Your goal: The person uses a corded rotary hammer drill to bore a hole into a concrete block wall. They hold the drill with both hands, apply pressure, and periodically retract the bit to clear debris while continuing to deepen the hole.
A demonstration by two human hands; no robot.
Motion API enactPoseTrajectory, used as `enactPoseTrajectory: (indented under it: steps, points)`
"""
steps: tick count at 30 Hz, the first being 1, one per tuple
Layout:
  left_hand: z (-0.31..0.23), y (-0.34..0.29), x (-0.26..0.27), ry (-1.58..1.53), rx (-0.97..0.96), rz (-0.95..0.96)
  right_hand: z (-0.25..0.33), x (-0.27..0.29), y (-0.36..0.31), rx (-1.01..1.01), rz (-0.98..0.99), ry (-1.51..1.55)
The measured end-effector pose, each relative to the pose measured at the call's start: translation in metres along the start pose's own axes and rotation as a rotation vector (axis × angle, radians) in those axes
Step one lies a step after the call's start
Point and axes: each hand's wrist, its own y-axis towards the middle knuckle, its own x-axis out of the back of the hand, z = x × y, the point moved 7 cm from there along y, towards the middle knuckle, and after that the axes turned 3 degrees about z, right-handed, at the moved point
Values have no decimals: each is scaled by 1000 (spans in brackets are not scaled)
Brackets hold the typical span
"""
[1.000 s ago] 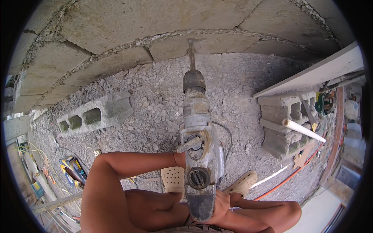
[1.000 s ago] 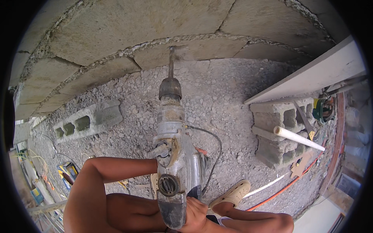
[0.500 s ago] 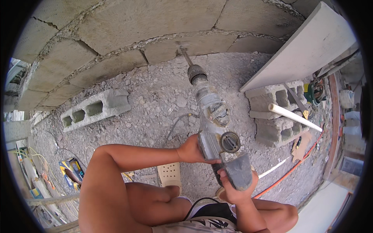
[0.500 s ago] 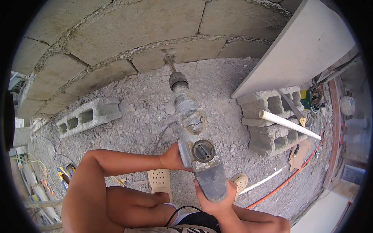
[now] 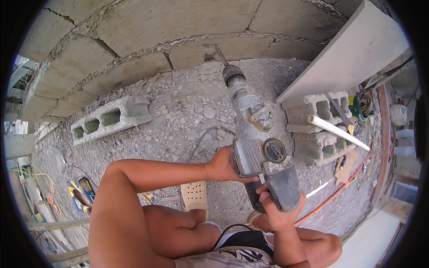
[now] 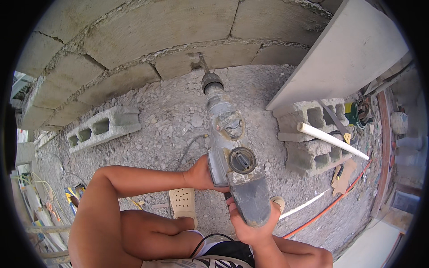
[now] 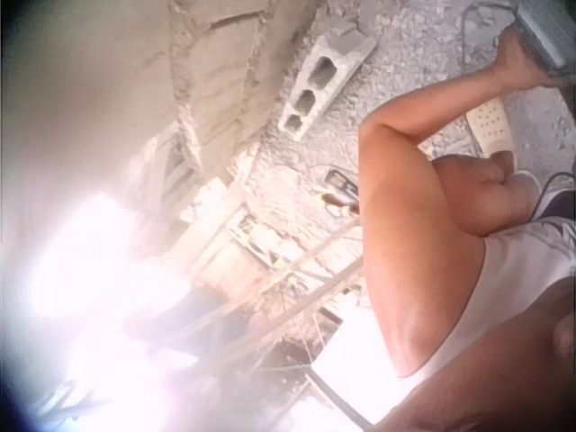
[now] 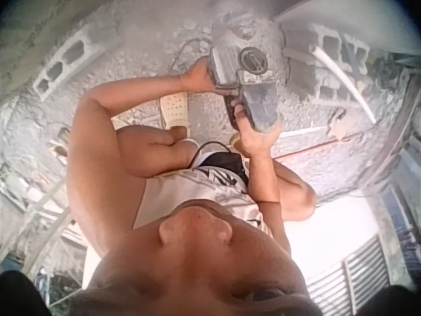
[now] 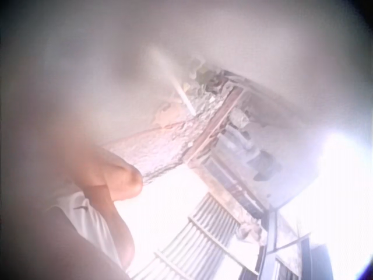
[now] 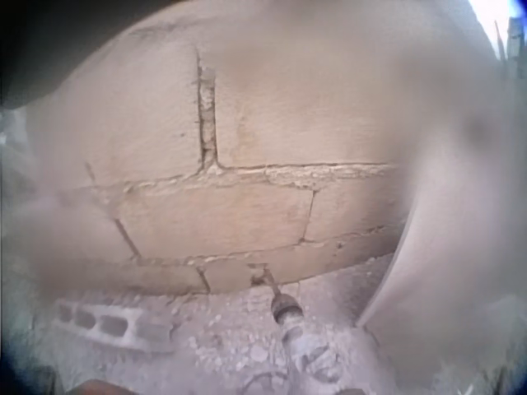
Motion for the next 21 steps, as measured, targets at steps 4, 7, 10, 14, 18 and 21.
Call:
enactPoseTrajectory:
  steps: [4,7,10,14,18,21]
  points:
    - [9,13,11,-33,12,-40,-6,1,22,-64,-39,52]
    - [7,31,2,78,103,-21,-6,21,39,-85,-84,118]
    - [-10,53,-6,146,101,-109,8,51,70,-151,-190,209]
    - [-24,86,-14,44,161,-44,-7,108,114,-155,-217,220]
    - [-29,109,-20,-89,96,-74,4,120,140,-147,-208,155]
    - [-29,122,-25,-131,84,-104,8,134,154,-161,-245,123]
